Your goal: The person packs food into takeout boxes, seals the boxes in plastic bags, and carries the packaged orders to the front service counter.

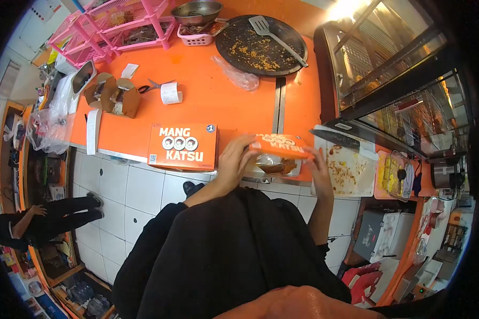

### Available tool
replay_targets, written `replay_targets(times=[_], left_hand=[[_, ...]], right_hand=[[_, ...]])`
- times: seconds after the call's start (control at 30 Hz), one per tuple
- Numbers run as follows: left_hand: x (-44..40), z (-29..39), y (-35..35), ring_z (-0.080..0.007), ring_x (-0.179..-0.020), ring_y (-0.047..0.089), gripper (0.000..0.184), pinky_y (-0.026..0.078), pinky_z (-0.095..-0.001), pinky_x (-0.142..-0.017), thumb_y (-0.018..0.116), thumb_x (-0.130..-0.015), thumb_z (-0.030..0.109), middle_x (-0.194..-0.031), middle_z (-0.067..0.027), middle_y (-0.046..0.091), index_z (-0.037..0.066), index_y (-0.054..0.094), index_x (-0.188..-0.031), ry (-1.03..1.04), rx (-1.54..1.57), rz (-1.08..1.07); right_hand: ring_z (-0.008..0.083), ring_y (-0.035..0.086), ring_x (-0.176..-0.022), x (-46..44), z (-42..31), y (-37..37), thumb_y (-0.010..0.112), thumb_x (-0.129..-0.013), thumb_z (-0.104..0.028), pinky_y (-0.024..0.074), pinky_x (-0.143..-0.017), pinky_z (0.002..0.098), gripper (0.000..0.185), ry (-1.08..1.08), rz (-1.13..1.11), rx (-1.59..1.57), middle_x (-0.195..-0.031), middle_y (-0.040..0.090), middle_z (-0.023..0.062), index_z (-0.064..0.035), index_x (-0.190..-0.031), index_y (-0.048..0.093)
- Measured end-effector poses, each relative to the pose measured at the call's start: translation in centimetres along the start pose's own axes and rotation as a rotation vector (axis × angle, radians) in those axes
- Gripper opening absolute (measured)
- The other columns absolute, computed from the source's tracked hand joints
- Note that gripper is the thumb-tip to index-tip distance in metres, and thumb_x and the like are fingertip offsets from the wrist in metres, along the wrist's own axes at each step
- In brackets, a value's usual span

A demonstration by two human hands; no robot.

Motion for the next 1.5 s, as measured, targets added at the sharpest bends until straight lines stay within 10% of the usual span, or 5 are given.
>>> replay_targets(times=[0.23, 0.6, 1.13, 1.5], left_hand=[[-3.7, 0.0, 0.7, -0.0282, -0.116, 0.054, 0.027, 0.039, -0.0348, -0.099, 0.053, -0.094, 0.011, -0.123, -0.0151, 0.059, 0.002, 0.054, -0.119, -0.223, 0.258, 0.002], [4.0, -3.3, 2.2, -0.0376, -0.144, 0.008, 0.039, 0.01, -0.0453, -0.115, 0.058, -0.091, 0.02, -0.156, -0.0184, 0.004, 0.014, 0.052, -0.129, -0.135, 0.294, -0.373], [1.8, -5.9, 2.0, -0.0253, -0.104, 0.044, 0.039, 0.034, -0.0331, -0.098, 0.048, -0.098, 0.038, -0.11, -0.0148, 0.046, 0.012, 0.051, -0.127, -0.604, 0.326, -0.237], [5.4, -4.7, 1.2, -0.0276, -0.143, 0.019, 0.051, 0.027, -0.0364, -0.11, 0.053, -0.095, 0.019, -0.156, -0.0144, 0.016, 0.013, 0.037, -0.143, -0.214, 0.227, -0.373]], right_hand=[[0.0198, 0.041, -0.126, -1.8, -2.5, -0.1, 0.04, -0.099, -0.044, 0.0321, -0.105, 0.0349, 0.044, 0.268, 0.082, 0.003, -0.131, 0.048, 0.0036, -0.0113, -0.126, 0.052], [0.0198, 0.039, -0.129, 1.2, -0.1, 1.7, 0.052, -0.08, -0.01, 0.0308, -0.107, 0.034, 0.049, 0.099, -0.128, -0.179, -0.134, 0.044, 0.0103, -0.0058, -0.129, 0.045], [0.0172, 0.046, -0.124, -0.2, -1.7, 1.4, 0.053, -0.096, -0.028, 0.0195, -0.113, 0.0344, 0.042, 0.092, -0.085, 0.159, -0.135, 0.048, 0.006, -0.0068, -0.132, 0.047], [0.0238, 0.027, -0.14, 3.8, 0.0, 2.8, 0.07, -0.083, -0.015, 0.0239, -0.113, 0.037, 0.069, 0.045, -0.2, 0.256, -0.148, 0.036, 0.0139, -0.008, -0.143, 0.038]])
Point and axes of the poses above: each hand's wrist, its own x-axis away from the middle knuckle, its own y-axis out of the palm, z = x × y, the point moved 8 cm from there along -x, towards the middle knuckle
